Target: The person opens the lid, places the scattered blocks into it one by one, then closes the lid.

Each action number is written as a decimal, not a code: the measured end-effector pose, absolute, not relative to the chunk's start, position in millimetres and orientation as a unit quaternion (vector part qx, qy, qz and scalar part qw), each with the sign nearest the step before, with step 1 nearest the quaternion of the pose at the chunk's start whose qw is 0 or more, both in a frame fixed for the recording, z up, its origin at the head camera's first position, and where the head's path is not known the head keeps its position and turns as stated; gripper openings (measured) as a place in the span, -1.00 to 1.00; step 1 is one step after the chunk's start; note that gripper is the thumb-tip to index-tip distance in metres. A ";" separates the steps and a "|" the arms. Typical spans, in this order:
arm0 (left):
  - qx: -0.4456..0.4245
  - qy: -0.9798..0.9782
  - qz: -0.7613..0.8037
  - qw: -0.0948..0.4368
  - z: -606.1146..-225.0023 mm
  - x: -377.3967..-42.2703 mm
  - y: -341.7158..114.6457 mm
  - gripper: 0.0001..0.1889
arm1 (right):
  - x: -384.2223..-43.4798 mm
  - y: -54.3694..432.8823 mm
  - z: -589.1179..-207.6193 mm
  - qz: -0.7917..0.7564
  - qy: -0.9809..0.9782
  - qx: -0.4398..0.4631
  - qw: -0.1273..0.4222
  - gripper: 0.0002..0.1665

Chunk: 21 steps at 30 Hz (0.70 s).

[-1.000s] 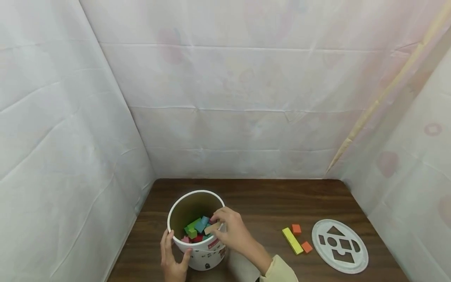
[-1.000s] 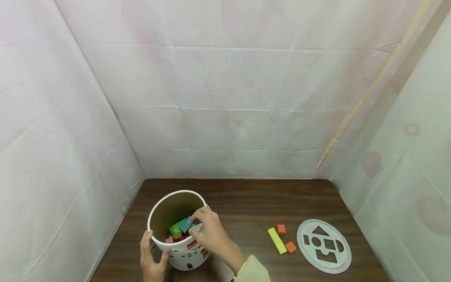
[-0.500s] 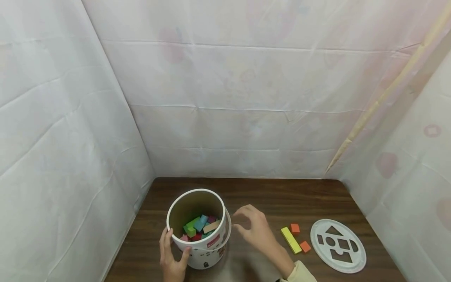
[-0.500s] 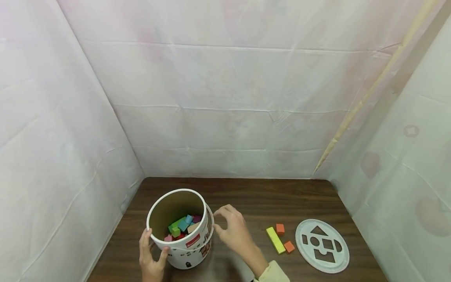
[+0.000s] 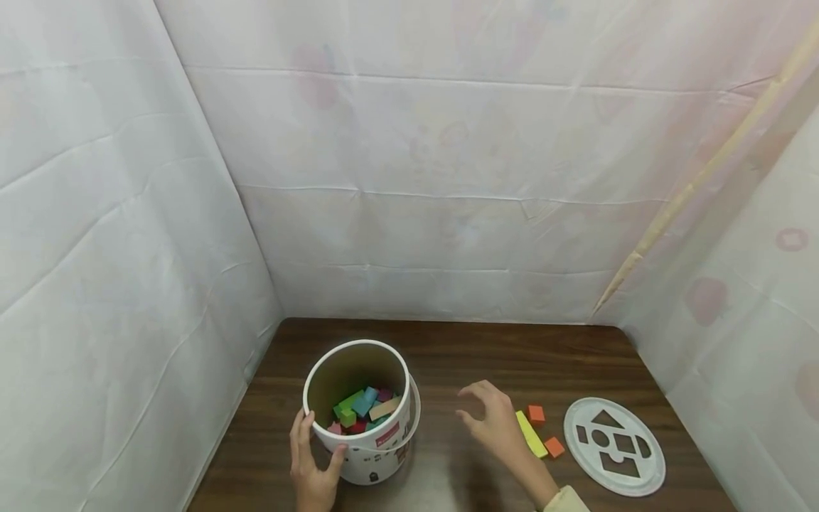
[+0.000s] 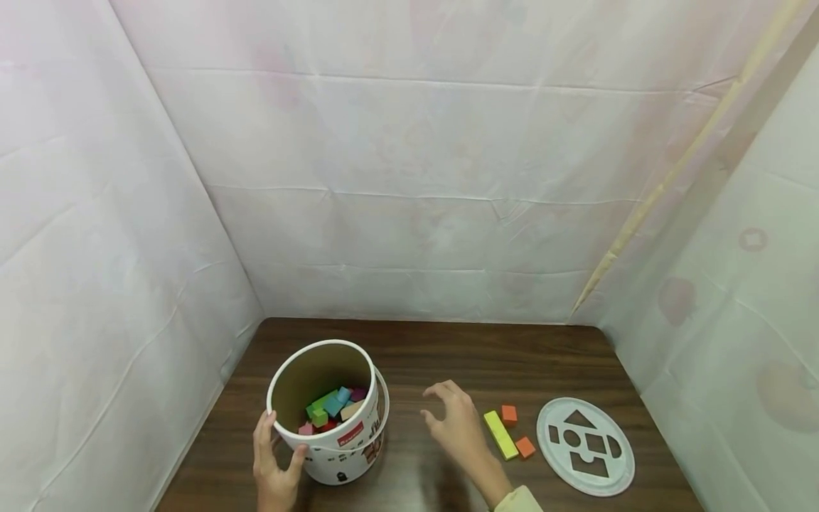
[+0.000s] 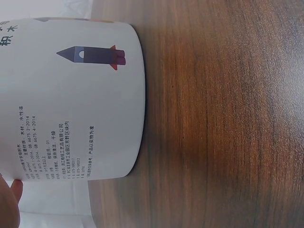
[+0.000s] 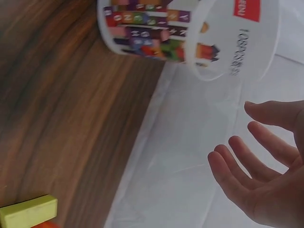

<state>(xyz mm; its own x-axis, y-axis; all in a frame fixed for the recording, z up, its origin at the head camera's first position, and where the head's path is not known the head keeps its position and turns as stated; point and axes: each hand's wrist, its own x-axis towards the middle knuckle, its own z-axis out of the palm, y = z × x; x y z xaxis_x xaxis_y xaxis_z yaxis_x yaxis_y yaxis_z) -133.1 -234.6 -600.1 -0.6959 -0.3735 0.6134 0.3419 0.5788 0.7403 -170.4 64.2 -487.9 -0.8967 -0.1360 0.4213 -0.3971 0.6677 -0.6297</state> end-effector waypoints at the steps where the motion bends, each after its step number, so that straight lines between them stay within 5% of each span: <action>1: 0.009 -0.798 -0.459 0.390 -600.1 -133.4 -234.8 -0.11 | -170.8 66.8 -490.9 0.377 -0.898 0.146 0.174 -0.63; 21: -0.007 -0.790 -0.466 0.398 -601.8 -134.1 -235.6 -0.11 | -174.9 119.9 -547.9 0.332 -0.926 0.030 0.175 -0.68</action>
<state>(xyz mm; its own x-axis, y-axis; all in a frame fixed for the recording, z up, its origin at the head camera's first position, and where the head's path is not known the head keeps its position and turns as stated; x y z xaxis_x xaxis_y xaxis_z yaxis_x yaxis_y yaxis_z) -134.1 -235.6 -601.8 -0.6830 -0.3602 0.6354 0.3813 0.5662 0.7308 -174.9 119.9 -547.9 -0.9371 0.0612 0.3438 -0.1711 0.7778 -0.6048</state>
